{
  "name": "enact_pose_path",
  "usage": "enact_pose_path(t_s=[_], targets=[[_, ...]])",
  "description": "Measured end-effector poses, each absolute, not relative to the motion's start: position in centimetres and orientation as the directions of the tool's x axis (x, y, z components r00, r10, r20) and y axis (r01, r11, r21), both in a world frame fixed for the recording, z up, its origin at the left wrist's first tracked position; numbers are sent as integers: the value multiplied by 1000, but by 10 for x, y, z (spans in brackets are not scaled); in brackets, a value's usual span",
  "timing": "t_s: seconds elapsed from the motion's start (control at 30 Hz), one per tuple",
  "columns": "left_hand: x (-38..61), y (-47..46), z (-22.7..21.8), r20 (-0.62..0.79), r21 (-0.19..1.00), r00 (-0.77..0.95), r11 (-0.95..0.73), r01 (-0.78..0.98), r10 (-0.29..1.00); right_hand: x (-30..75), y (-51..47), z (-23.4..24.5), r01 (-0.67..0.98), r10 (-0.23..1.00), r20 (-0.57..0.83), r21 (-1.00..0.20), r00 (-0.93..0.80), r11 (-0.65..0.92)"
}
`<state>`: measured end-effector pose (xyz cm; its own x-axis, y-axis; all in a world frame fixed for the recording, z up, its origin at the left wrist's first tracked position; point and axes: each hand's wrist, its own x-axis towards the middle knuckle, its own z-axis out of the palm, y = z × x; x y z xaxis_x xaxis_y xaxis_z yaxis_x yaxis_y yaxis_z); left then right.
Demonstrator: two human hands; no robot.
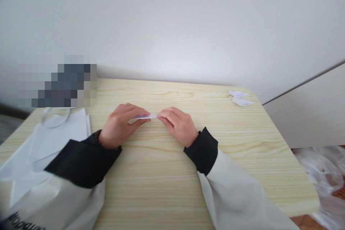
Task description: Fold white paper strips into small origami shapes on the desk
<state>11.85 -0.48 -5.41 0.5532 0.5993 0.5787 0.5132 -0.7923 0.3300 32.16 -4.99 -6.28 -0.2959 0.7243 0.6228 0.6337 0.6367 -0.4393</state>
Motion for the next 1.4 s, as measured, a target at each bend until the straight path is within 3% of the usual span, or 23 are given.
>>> enact_pose_path(t_s=[0.37, 0.57, 0.67, 0.87, 1.0, 1.13, 1.4], targets=[[121, -7, -53, 591, 337, 565, -812, 476, 576, 319, -50, -65, 622, 742, 598, -467, -302, 629], [122, -7, -57, 608, 244, 603, -844, 478, 517, 320, -50, -64, 609, 723, 613, -453, -318, 652], [122, -7, -58, 611, 254, 596, -843, 475, 520, 320, -50, -63, 601, 724, 614, -461, -315, 653], [125, -13, -53, 516, 513, 555, -754, 410, 653, 317, -53, -61, 610, 767, 616, -543, -178, 578], [127, -16, -45, 352, 702, 553, -604, 378, 755, 317, -53, -60, 604, 780, 614, -577, -124, 550], [129, -19, -40, 160, 858, 582, -404, 319, 798, 319, -53, -59, 556, 732, 655, -544, -186, 628], [130, -21, -33, -9, 906, 553, -228, 358, 833, 320, -52, -60, 538, 651, 696, -439, -304, 720]])
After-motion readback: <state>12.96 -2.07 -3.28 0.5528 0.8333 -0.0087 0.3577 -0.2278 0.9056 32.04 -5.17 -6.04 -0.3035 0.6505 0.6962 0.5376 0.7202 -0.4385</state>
